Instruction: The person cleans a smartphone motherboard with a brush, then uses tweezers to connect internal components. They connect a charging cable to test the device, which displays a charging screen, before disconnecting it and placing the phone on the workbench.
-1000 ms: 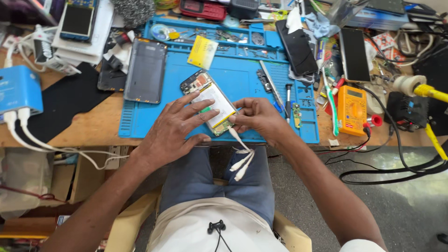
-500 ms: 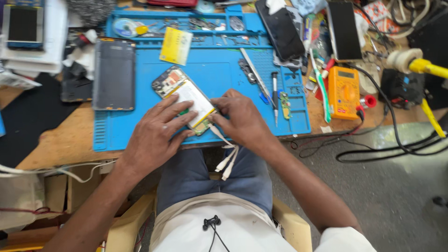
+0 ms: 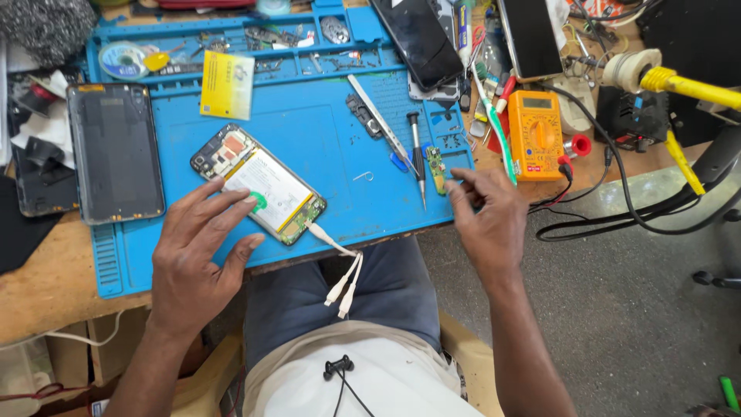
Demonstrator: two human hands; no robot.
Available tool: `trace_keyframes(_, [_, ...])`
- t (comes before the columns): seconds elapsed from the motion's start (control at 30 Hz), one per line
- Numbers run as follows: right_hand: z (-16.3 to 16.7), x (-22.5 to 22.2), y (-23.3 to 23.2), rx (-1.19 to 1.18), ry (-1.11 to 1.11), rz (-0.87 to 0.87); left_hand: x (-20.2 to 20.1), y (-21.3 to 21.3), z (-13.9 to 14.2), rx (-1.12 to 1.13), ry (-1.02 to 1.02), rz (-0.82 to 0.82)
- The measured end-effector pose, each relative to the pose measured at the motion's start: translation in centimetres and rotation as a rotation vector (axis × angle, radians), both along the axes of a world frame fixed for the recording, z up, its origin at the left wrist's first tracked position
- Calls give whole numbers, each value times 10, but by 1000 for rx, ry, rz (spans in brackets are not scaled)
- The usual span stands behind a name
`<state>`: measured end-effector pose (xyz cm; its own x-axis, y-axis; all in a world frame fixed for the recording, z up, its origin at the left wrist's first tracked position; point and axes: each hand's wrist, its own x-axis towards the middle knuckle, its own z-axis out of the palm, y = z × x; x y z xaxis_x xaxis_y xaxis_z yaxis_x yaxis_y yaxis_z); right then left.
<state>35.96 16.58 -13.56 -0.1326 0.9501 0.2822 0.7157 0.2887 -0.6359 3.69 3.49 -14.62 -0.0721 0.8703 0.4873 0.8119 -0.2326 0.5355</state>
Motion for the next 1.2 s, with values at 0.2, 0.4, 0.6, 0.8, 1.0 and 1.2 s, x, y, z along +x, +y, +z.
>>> trace_keyframes(0.2, [-8,-4,6,53,-37,36,-1,1,-5,10,1,36])
trace_keyframes(0.4, [10,-4,23,63,-8,23,-2,1,-10,23,-16,59])
trace_keyframes(0.6, [21,-22,32,23,-82,174,-3,0,-6,36,-47,60])
trace_keyframes(0.8, [27,-54,56,110,-293,313,-3,1,-6,47,-65,51])
trace_keyframes(1.0, [36,-60,74,-13,-492,239,-3,-1,-6,49,-77,45])
trace_keyframes(1.2, [28,-52,83,-2,-431,261,-7,0,-7,49,-63,20])
